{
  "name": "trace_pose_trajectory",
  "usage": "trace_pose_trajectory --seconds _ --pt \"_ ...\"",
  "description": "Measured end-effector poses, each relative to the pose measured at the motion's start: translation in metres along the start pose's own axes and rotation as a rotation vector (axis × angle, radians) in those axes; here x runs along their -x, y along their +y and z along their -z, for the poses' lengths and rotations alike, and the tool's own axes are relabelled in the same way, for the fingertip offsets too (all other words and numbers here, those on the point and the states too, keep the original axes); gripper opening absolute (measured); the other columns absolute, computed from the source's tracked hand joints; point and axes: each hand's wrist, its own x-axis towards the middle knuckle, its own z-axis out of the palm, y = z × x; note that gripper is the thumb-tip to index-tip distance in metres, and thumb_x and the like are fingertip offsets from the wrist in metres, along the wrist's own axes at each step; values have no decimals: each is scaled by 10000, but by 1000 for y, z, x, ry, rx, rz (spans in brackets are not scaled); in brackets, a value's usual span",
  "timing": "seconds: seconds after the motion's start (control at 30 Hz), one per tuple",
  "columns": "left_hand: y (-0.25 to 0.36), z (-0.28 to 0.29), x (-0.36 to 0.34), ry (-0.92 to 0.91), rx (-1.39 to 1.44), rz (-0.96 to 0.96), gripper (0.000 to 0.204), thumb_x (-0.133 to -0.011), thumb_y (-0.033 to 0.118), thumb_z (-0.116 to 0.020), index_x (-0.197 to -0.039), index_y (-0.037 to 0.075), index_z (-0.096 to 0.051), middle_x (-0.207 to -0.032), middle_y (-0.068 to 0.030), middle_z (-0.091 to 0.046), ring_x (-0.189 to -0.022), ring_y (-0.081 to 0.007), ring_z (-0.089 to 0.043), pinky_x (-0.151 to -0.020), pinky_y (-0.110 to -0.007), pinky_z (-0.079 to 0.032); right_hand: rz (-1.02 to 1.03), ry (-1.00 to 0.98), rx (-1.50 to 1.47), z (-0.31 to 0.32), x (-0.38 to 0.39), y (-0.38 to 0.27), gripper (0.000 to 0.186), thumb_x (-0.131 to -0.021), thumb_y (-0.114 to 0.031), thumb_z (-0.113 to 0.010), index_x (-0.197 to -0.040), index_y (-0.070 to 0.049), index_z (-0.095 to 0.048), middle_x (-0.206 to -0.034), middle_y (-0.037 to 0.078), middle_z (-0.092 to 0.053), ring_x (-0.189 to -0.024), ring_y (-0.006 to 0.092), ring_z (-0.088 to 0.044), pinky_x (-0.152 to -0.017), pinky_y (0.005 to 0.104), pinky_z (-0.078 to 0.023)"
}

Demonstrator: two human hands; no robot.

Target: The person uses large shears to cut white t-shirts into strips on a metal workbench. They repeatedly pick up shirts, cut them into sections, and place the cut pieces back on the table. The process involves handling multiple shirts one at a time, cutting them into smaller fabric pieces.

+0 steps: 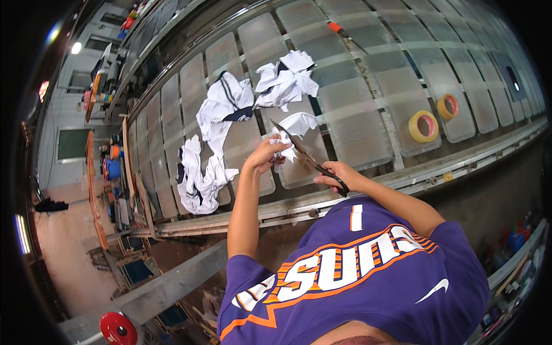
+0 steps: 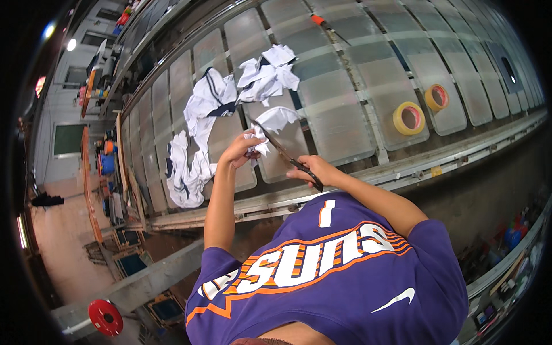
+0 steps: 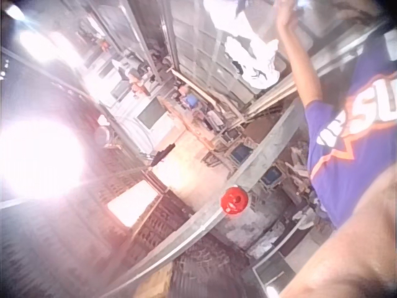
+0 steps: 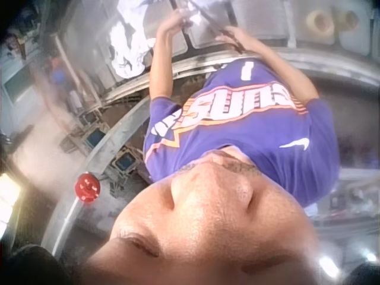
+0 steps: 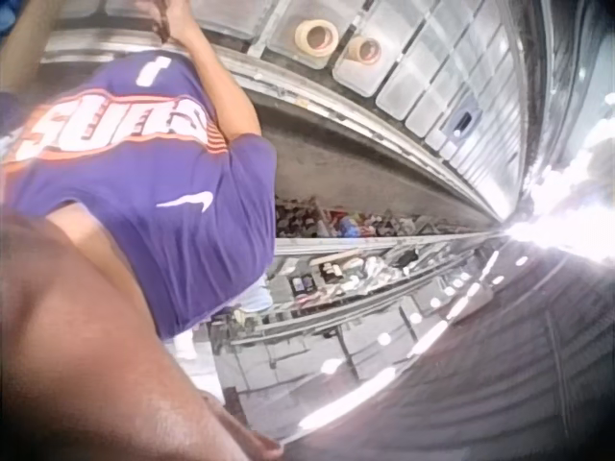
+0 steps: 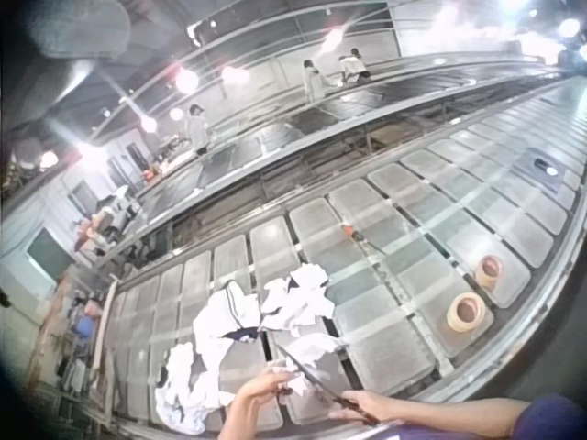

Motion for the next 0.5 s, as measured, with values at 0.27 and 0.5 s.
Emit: trace_pose_trajectory --seconds 0.27,0.5 --pt "-63 17 -19 456 -488 -376 748 -824 385 -752 -1389 69 -378 -1101 -163 -620 -867 -258 -626 -734 -391 -511 -75 47 -92 9 3 18 406 -890 -412 -699 -957 -39 -553 -648 -5 -528 -495 80 -503 -462 234 -392" --pt "-110 35 -82 736 -1118 -615 426 -748 161 -755 -1154 220 -640 -943 -140 -589 -936 -331 -614 -790 -428 -500 -74 297 -36 47 60 27 317 -939 -346 -636 -924 -42 -549 -605 3 -530 -520 87 -522 -504 246 -409"
